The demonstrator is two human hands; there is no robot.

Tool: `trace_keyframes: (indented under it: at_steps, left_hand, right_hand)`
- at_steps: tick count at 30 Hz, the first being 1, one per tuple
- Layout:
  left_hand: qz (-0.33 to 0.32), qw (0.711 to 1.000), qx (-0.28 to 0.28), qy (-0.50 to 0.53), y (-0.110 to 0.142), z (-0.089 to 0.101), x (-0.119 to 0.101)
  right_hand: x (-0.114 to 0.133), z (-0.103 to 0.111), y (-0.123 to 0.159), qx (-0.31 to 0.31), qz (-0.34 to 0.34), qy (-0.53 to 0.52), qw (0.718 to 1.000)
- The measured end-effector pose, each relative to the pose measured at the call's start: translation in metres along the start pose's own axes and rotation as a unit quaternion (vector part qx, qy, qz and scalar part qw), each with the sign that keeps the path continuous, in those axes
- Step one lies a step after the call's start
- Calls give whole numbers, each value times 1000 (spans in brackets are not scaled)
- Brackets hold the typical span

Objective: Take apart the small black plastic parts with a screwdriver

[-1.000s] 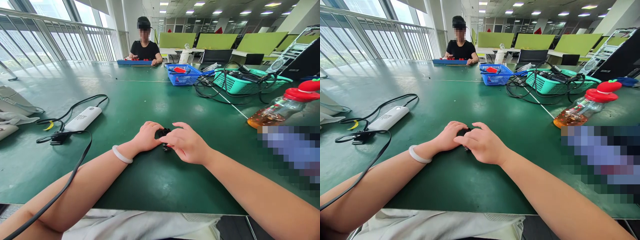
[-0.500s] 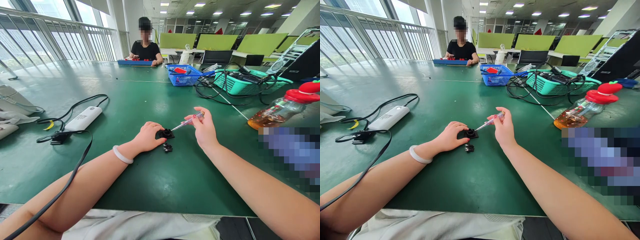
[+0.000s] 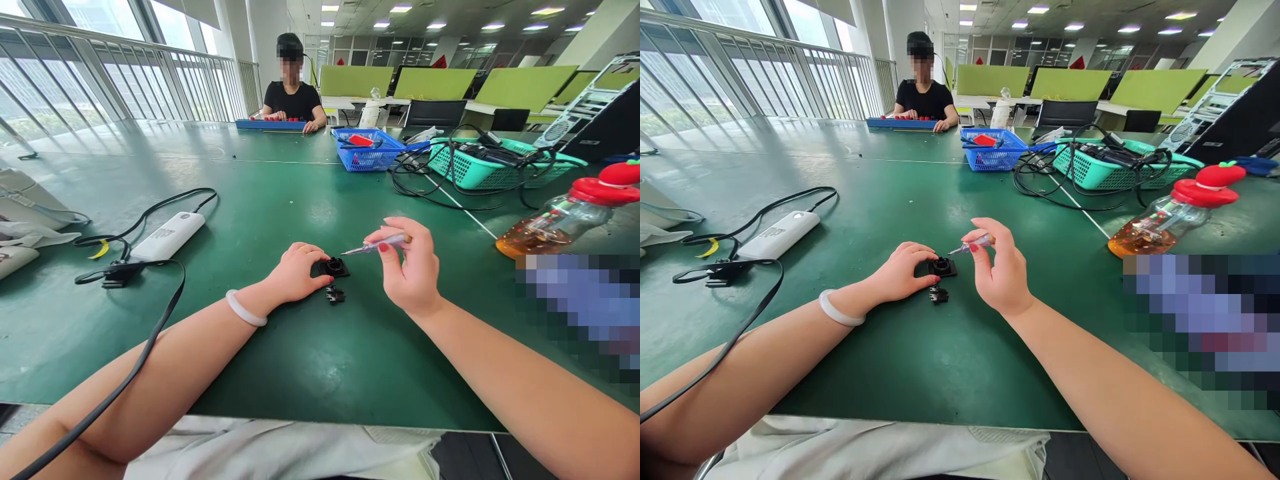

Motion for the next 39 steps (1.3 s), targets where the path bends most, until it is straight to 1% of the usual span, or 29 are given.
trace_keyframes:
  at_steps: [1,2,6,8,10,12,14,17,19,21,23,24,25,27,30,32,34,37,39]
  left_hand:
    - [-1,1000,1,-1,0,0,0]
    - [-2,1000,3,-2,0,0,-1]
    - [1,1000,5,-8,0,1,-2]
    - [-1,1000,1,-6,1,1,-2]
    - [-3,1000,-1,-4,1,1,-2]
    - [-2,1000,0,-4,1,1,-2]
    - [-2,1000,1,-3,1,1,-2]
    - [-10,1000,1,3,1,2,-3]
    - [-13,1000,2,8,0,3,-3]
    - [-14,1000,5,11,0,4,-3]
    - [-14,1000,10,14,1,4,-3]
    - [-13,1000,13,16,1,5,-3]
    - [-13,1000,15,17,1,5,-4]
    - [-14,1000,16,20,1,5,-4]
    - [-23,999,9,22,1,4,-3]
    - [-28,999,3,21,1,4,-3]
    - [-29,999,-2,18,1,3,-3]
    - [-30,999,1,14,1,3,-4]
    - [-28,999,6,14,1,4,-4]
  right_hand:
    - [4,0,1,-5,21,-11,1000]
    - [8,0,1,5,46,-22,999]
    - [20,-6,3,122,149,-52,980]
    - [21,-10,3,154,170,-48,972]
    - [19,-13,4,161,162,-39,973]
    - [16,-14,4,160,133,-34,977]
    - [14,-15,4,152,86,-38,984]
    - [10,-14,4,115,-29,-64,991]
    - [4,-14,4,86,-117,-90,985]
    - [-3,-15,4,65,-192,-122,972]
    - [-9,-15,4,48,-240,-151,958]
    - [-10,-15,4,39,-249,-161,954]
    - [-11,-15,4,28,-249,-167,954]
    - [-9,-12,3,2,-221,-168,961]
    - [-2,-7,3,-19,-139,-147,979]
    - [1,-6,3,0,-87,-119,989]
    - [2,-6,4,35,-62,-90,993]
    - [1,-9,5,85,-62,-66,992]
    - [-1,-11,4,104,-70,-66,990]
Point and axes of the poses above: each hand's wrist, its own y-axis away from the middle knuckle, its own z-axis out of the back of the hand, x = y × z, the point moved 1 cm from there along -y, towards the middle knuckle, and after that the axes turned 10 degrees about -y, right-handed, at the moved point
